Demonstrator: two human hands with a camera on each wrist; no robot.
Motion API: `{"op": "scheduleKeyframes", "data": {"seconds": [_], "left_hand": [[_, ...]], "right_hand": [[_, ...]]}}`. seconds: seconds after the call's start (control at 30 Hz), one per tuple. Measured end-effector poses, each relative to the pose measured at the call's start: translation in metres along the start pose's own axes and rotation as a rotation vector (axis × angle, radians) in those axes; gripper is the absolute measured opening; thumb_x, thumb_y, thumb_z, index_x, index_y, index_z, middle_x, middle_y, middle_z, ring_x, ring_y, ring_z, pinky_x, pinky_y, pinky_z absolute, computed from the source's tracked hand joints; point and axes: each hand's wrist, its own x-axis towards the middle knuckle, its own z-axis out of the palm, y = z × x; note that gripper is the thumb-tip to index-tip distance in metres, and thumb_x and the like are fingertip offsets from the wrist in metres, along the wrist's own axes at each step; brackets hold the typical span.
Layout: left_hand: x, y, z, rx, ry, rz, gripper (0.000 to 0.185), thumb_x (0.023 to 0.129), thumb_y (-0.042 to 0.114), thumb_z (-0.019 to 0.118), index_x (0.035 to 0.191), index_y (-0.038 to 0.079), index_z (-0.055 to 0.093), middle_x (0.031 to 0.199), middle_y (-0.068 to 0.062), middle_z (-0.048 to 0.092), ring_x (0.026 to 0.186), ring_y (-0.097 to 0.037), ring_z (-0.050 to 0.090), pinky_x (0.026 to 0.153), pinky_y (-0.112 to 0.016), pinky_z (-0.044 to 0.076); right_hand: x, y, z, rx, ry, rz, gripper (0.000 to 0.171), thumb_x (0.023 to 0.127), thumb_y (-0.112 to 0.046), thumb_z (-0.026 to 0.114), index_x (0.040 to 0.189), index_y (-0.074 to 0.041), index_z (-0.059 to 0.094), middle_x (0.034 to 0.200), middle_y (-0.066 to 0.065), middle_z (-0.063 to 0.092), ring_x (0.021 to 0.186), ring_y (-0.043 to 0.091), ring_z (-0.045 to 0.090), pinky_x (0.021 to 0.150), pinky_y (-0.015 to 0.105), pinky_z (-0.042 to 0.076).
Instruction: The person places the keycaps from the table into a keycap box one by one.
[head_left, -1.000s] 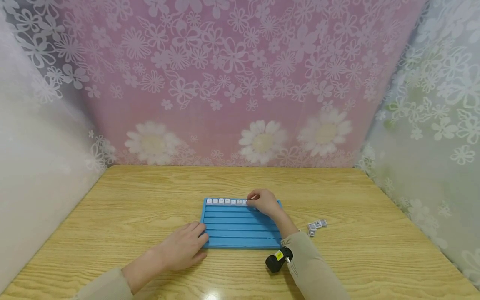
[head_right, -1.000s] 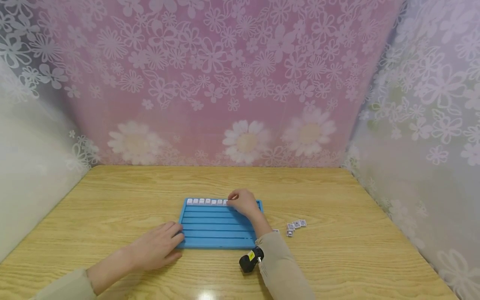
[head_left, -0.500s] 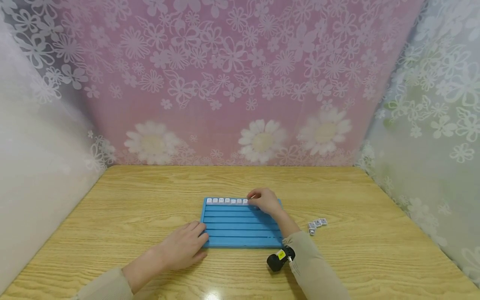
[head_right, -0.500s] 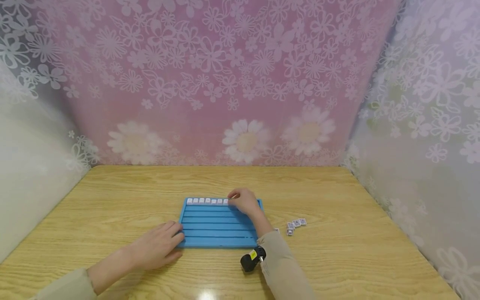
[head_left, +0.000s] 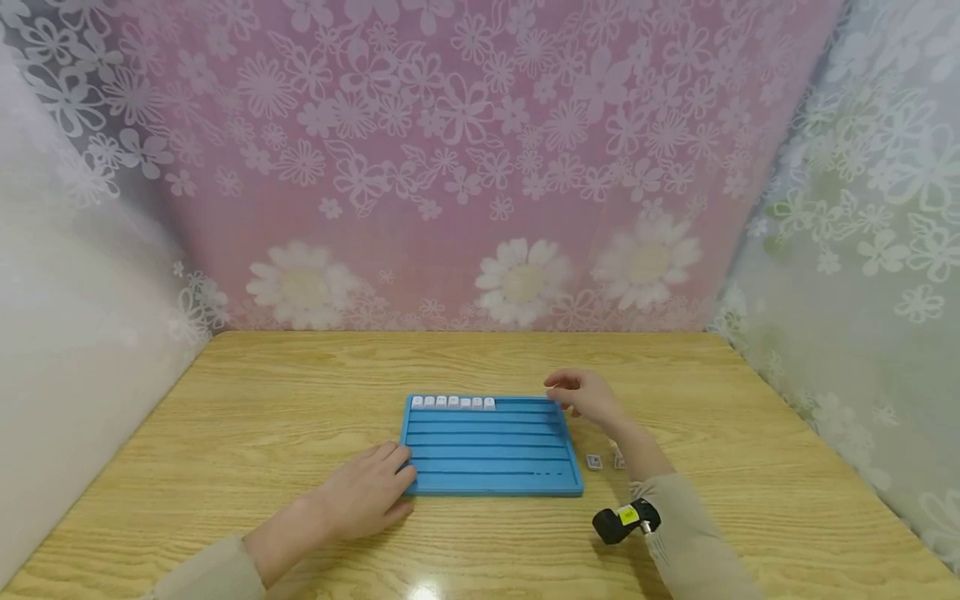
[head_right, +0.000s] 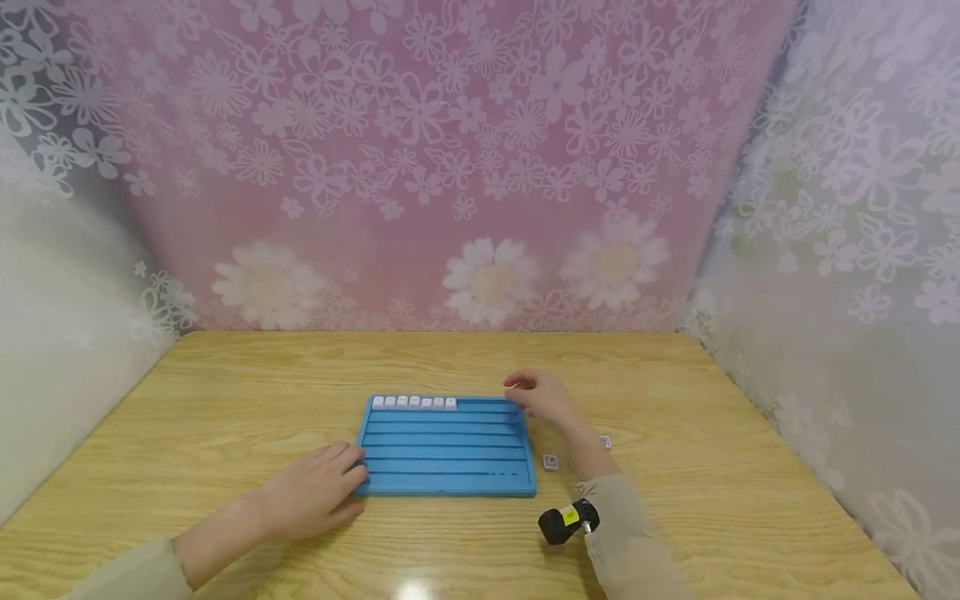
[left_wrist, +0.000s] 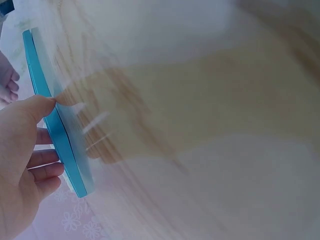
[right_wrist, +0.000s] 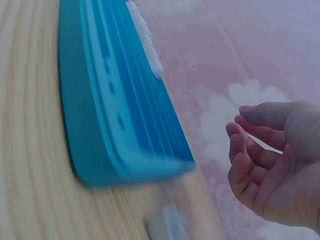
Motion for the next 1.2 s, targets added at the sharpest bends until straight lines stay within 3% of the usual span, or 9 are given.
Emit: {"op": "scheduleKeyframes", "data": {"seconds": [0.2, 0.47, 0.63, 0.83, 1.2], "left_hand": [[0.0, 0.001, -0.001, -0.009, -0.038, -0.024, 0.03, 0.088, 0.037, 0.061, 0.098, 0.008, 0.058, 0.104, -0.006, 0.051, 0.094, -0.02, 0.047, 0.086, -0.035, 0.044], [0.0, 0.001, 0.001, -0.011, -0.042, -0.031, 0.031, 0.087, 0.037, 0.061, 0.098, 0.008, 0.058, 0.105, -0.007, 0.051, 0.096, -0.021, 0.048, 0.087, -0.035, 0.045], [0.0, 0.001, 0.002, -0.007, -0.04, -0.027, 0.031, 0.087, 0.037, 0.062, 0.097, 0.008, 0.058, 0.104, -0.007, 0.051, 0.094, -0.021, 0.048, 0.085, -0.034, 0.045], [0.001, 0.001, 0.0, 0.003, -0.038, -0.023, 0.031, 0.087, 0.038, 0.061, 0.097, 0.009, 0.058, 0.103, -0.006, 0.051, 0.093, -0.02, 0.047, 0.084, -0.034, 0.045], [0.001, 0.002, -0.002, -0.013, -0.058, -0.034, 0.031, 0.088, 0.036, 0.06, 0.099, 0.007, 0.058, 0.106, -0.007, 0.052, 0.096, -0.021, 0.049, 0.086, -0.035, 0.045]], "right_hand": [[-0.015, 0.015, -0.03, -0.054, -0.068, -0.039, 0.038, 0.092, -0.017, 0.058, 0.12, 0.008, 0.053, 0.098, 0.017, 0.059, 0.082, 0.034, 0.053, 0.064, 0.041, 0.047], [-0.032, 0.03, -0.049, -0.155, -0.256, -0.131, 0.036, 0.088, -0.014, 0.063, 0.117, 0.006, 0.055, 0.098, 0.01, 0.06, 0.084, 0.025, 0.056, 0.067, 0.038, 0.049], [-0.039, 0.029, -0.052, -0.181, -0.355, -0.151, 0.036, 0.086, -0.012, 0.065, 0.116, 0.005, 0.056, 0.095, 0.009, 0.059, 0.084, 0.019, 0.055, 0.07, 0.031, 0.049], [-0.044, 0.023, -0.045, -0.218, -0.429, -0.117, 0.032, 0.081, -0.01, 0.069, 0.109, 0.004, 0.058, 0.087, 0.006, 0.057, 0.077, 0.021, 0.053, 0.064, 0.032, 0.048], [-0.047, 0.026, -0.038, -0.233, -0.457, -0.089, 0.029, 0.075, -0.005, 0.074, 0.1, 0.001, 0.06, 0.085, 0.006, 0.056, 0.076, 0.019, 0.049, 0.064, 0.028, 0.044]]}}
